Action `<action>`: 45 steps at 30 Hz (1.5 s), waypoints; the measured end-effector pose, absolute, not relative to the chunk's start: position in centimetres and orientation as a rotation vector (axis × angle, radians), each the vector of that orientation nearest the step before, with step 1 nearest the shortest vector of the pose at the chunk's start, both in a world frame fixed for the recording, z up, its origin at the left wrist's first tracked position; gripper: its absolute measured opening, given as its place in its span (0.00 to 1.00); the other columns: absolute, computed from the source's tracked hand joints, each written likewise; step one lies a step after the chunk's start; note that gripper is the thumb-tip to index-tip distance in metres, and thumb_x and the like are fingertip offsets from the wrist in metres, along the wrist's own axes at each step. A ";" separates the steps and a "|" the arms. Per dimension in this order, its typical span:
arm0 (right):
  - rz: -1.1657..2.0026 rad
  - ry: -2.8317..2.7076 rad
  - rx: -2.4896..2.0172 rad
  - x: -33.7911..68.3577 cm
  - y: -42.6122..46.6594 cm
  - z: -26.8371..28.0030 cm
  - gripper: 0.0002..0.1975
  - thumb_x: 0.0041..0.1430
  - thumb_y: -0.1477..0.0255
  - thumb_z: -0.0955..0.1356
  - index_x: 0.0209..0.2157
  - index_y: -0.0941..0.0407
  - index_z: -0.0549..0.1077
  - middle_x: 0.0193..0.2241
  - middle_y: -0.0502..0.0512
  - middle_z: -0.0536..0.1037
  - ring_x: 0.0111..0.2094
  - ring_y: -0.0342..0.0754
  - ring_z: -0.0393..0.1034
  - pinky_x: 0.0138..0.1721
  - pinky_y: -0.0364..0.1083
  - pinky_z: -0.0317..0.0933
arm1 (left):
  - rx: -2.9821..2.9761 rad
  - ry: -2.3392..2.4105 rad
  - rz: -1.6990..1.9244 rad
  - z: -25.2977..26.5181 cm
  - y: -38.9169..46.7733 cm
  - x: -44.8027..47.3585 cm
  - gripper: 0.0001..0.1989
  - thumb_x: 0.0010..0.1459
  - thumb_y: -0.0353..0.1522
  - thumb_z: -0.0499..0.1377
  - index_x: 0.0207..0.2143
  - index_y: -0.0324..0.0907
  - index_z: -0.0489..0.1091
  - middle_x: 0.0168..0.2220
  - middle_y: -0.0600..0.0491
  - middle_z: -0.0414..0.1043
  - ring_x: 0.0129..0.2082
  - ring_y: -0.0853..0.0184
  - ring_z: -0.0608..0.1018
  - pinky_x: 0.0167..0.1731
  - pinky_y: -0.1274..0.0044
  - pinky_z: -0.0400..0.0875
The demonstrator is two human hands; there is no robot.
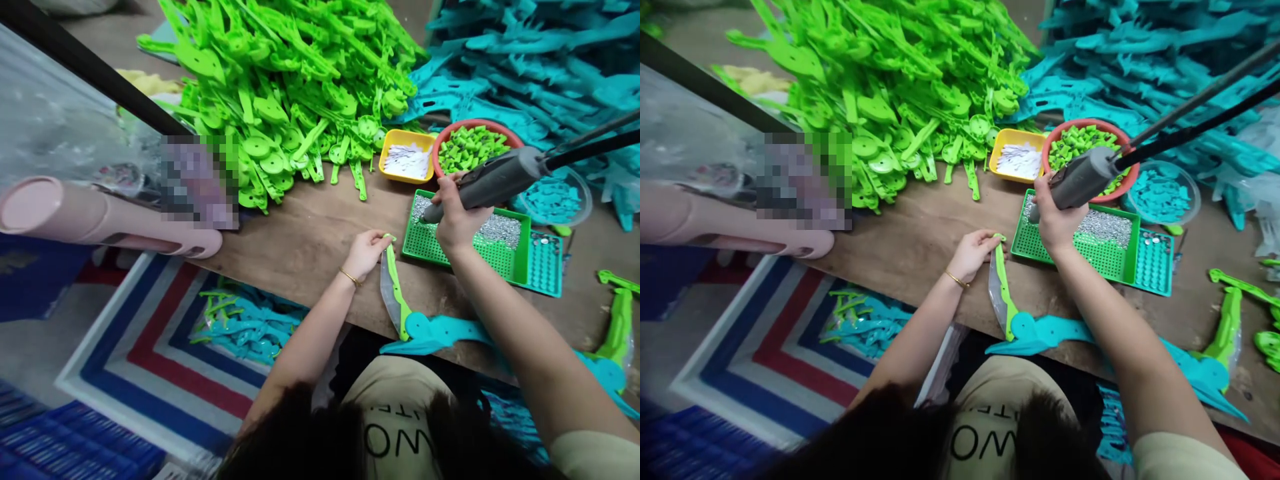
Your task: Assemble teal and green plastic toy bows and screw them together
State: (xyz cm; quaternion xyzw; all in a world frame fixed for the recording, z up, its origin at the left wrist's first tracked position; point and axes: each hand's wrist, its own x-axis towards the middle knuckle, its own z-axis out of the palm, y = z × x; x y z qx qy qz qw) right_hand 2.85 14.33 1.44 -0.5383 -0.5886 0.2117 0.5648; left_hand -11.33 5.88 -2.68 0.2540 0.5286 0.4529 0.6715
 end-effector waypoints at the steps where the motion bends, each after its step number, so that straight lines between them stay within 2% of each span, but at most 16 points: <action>1: 0.495 -1.401 -1.267 2.9 14.3 1.3 0.22 0.62 0.53 0.60 0.46 0.54 0.69 0.35 0.55 0.73 0.29 0.47 0.73 0.35 0.51 0.71 | 0.551 1.179 1.026 -2.7 5.9 -11.4 0.16 0.49 0.38 0.68 0.34 0.38 0.69 0.24 0.55 0.74 0.22 0.68 0.78 0.26 0.75 0.76; 7: 0.546 -1.429 -1.311 2.8 14.0 1.0 0.23 0.61 0.50 0.60 0.46 0.52 0.70 0.33 0.54 0.73 0.32 0.50 0.75 0.36 0.53 0.71 | 0.537 1.160 1.016 -3.2 5.9 -11.4 0.17 0.48 0.38 0.69 0.35 0.38 0.69 0.25 0.55 0.75 0.23 0.68 0.78 0.26 0.75 0.75; 14: 0.560 -1.316 -1.262 2.7 13.5 3.0 0.21 0.59 0.50 0.63 0.43 0.52 0.68 0.35 0.55 0.74 0.28 0.50 0.73 0.35 0.54 0.72 | 0.534 1.132 1.029 -3.5 5.8 -11.6 0.18 0.45 0.36 0.71 0.35 0.37 0.70 0.24 0.56 0.74 0.24 0.69 0.78 0.27 0.78 0.74; 17: 0.522 -1.302 -1.181 2.4 12.7 4.6 0.18 0.60 0.51 0.63 0.43 0.49 0.66 0.36 0.56 0.73 0.25 0.48 0.70 0.30 0.53 0.70 | 0.551 1.100 1.042 -3.8 5.7 -11.6 0.19 0.42 0.33 0.72 0.35 0.36 0.71 0.26 0.54 0.76 0.27 0.68 0.79 0.30 0.78 0.73; 21: 0.624 -1.314 -1.053 0.9 10.9 5.7 0.14 0.58 0.54 0.66 0.39 0.47 0.64 0.33 0.51 0.72 0.21 0.44 0.65 0.25 0.50 0.67 | 0.572 1.100 1.074 -4.1 5.7 -11.4 0.17 0.42 0.32 0.71 0.34 0.36 0.72 0.28 0.53 0.78 0.27 0.69 0.79 0.31 0.79 0.71; 26: 0.786 -1.386 -0.925 -1.0 9.7 4.6 0.12 0.58 0.58 0.66 0.37 0.50 0.64 0.31 0.47 0.71 0.22 0.40 0.66 0.26 0.45 0.67 | 0.594 1.111 1.086 -3.9 5.8 -11.3 0.16 0.42 0.31 0.71 0.34 0.36 0.73 0.27 0.53 0.78 0.26 0.72 0.77 0.31 0.80 0.69; 32: 0.824 -1.371 -0.896 -1.3 10.1 3.5 0.09 0.58 0.61 0.68 0.34 0.50 0.66 0.30 0.47 0.69 0.24 0.40 0.66 0.25 0.44 0.65 | 0.624 1.119 1.063 -3.9 5.8 -11.4 0.17 0.43 0.34 0.72 0.33 0.37 0.73 0.27 0.53 0.77 0.26 0.71 0.77 0.33 0.78 0.68; 36: 0.822 -1.427 -0.970 -1.3 10.0 3.1 0.12 0.58 0.57 0.67 0.36 0.49 0.64 0.28 0.46 0.67 0.23 0.41 0.65 0.27 0.46 0.66 | 0.633 1.107 1.066 -4.0 5.7 -11.3 0.17 0.43 0.35 0.72 0.33 0.37 0.72 0.26 0.54 0.77 0.26 0.71 0.76 0.32 0.79 0.68; 41: 0.801 -1.433 -1.034 -1.7 9.6 2.4 0.15 0.55 0.54 0.68 0.37 0.49 0.67 0.29 0.48 0.68 0.28 0.45 0.69 0.36 0.51 0.70 | 0.644 1.113 1.095 -3.9 5.5 -11.2 0.16 0.42 0.35 0.72 0.32 0.37 0.73 0.26 0.55 0.77 0.26 0.72 0.76 0.31 0.80 0.68; 45: 0.716 -1.442 -1.116 -1.5 10.2 3.6 0.17 0.58 0.54 0.65 0.44 0.49 0.67 0.34 0.52 0.71 0.31 0.47 0.72 0.33 0.51 0.69 | 0.581 1.135 1.153 -3.8 5.8 -11.1 0.17 0.41 0.34 0.72 0.33 0.37 0.73 0.28 0.54 0.77 0.28 0.70 0.77 0.34 0.78 0.71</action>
